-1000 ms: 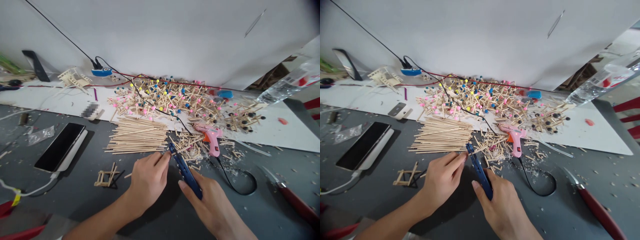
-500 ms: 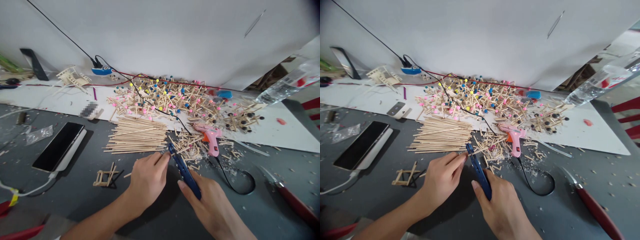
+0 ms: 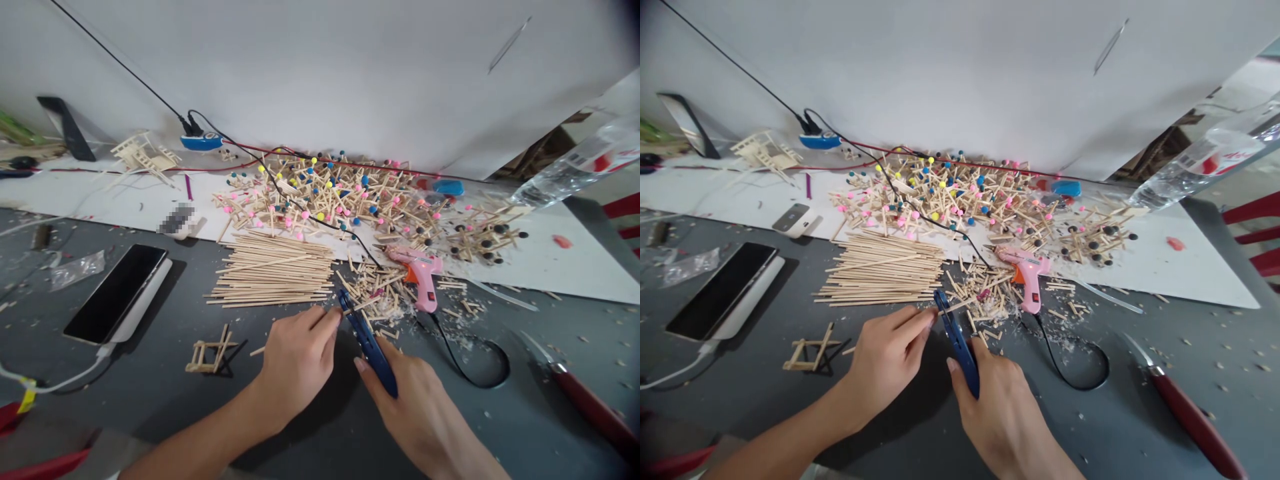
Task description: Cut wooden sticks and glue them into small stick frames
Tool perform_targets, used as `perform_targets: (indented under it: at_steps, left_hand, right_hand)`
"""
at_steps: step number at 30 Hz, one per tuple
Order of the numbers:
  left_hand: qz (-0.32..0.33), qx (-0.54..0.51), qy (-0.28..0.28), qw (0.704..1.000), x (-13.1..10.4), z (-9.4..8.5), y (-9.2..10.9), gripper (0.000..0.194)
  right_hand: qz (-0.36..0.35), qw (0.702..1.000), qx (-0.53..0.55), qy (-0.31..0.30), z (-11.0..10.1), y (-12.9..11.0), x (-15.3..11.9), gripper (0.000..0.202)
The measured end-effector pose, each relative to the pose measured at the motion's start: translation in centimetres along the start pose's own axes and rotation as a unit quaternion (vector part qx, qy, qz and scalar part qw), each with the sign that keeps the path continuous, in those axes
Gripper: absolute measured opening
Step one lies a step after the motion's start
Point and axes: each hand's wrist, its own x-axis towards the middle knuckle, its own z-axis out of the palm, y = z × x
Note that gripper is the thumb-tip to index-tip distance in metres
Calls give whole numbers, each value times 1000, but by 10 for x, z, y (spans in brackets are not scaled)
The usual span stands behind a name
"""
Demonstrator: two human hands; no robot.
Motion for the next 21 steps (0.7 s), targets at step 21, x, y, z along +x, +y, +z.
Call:
perform_targets:
  at_steps: [21]
  left_hand:
    - [-87, -65, -67, 992, 3, -5, 0, 20]
  right_hand:
    - [10, 999, 32, -30, -2, 1, 2, 27]
